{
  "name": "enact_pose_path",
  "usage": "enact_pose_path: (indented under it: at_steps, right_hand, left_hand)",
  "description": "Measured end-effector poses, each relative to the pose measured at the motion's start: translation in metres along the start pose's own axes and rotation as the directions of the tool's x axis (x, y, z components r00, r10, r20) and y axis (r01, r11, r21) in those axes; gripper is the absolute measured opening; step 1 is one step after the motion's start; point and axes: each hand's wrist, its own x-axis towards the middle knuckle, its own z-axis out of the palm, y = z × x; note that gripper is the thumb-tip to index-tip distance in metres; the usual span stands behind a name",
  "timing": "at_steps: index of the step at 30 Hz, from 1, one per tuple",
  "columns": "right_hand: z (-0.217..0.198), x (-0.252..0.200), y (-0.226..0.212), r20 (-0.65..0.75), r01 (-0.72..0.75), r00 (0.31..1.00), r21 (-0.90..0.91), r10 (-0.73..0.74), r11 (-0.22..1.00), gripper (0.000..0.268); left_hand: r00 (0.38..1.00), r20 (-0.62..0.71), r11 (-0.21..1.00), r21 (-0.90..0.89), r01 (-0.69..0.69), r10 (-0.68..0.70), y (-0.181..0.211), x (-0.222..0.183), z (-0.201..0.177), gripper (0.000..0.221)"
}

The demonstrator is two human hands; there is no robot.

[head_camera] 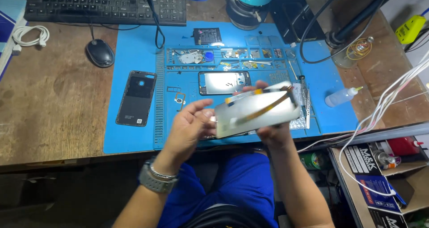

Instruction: Connecting a new replacement screen to a mobile phone motherboard and testing the connection

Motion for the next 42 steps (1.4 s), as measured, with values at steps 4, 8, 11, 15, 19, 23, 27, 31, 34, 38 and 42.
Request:
enact_pose_path:
  at_steps: [4, 8, 11, 15, 19, 23, 27, 31, 34, 38, 42]
  right_hand:
    - [-0.032, 0.003, -0.025, -0.048, 0.04, 0.998, 0.259, -0.029, 0.965, 0.088]
    - [-0.067, -0.01, -0.01, -0.387, 0.146, 0.922, 0.358, 0.005, 0.922, 0.06]
    - [-0.077, -0.017, -0.005, -0.608, 0.144, 0.782, 0.386, 0.134, 0.911, 0.05]
    - [-0.049, -0.013, -0.005, -0.718, 0.055, 0.681, 0.247, 0.145, 0.968, 0.048]
    - [-0.055, -0.019, 0.0, -0.732, 0.034, 0.656, 0.274, 0.185, 0.961, 0.046]
    - [-0.056, -0.019, -0.002, -0.692, -0.128, 0.675, 0.231, 0.255, 0.965, 0.053]
    - [-0.057, -0.019, -0.001, -0.673, -0.227, 0.686, 0.165, 0.278, 0.96, 0.058]
    - [-0.054, -0.018, -0.003, -0.665, -0.241, 0.689, 0.163, 0.287, 0.957, 0.058]
    - [-0.052, -0.016, -0.006, -0.682, -0.276, 0.662, 0.166, 0.312, 0.947, 0.059]
    - [-0.056, -0.019, -0.003, -0.682, -0.277, 0.664, 0.159, 0.308, 0.948, 0.059]
    - [-0.055, -0.019, -0.002, -0.676, -0.279, 0.669, 0.157, 0.309, 0.947, 0.06]
  left_hand:
    - [0.982, 0.025, 0.874, 0.453, -0.178, 0.187, 0.04, -0.001, -0.03, 0.039]
    - [0.897, 0.381, 0.129, 0.901, -0.415, 0.225, 0.052, -0.007, -0.056, 0.031]
    - [0.859, 0.508, -0.072, 0.861, -0.504, 0.062, 0.035, -0.012, -0.066, 0.037]
    - [0.873, 0.486, -0.246, 0.843, -0.478, -0.032, 0.026, -0.021, -0.062, 0.041]
    - [0.894, 0.445, -0.243, 0.863, -0.443, -0.05, 0.029, -0.021, -0.059, 0.04]
    - [0.901, 0.423, -0.261, 0.863, -0.432, -0.092, 0.036, -0.016, -0.051, 0.032]
    - [0.873, 0.469, -0.374, 0.791, -0.484, -0.136, 0.045, 0.002, -0.035, 0.013]
    - [0.801, 0.576, -0.492, 0.655, -0.573, -0.166, 0.04, 0.026, -0.026, 0.008]
    - [0.745, 0.615, -0.565, 0.53, -0.632, -0.257, 0.044, 0.033, -0.009, 0.012]
    - [0.671, 0.647, -0.615, 0.375, -0.694, -0.362, 0.034, 0.044, -0.01, 0.018]
    - [0.632, 0.659, -0.621, 0.308, -0.721, -0.407, 0.035, 0.047, -0.005, 0.021]
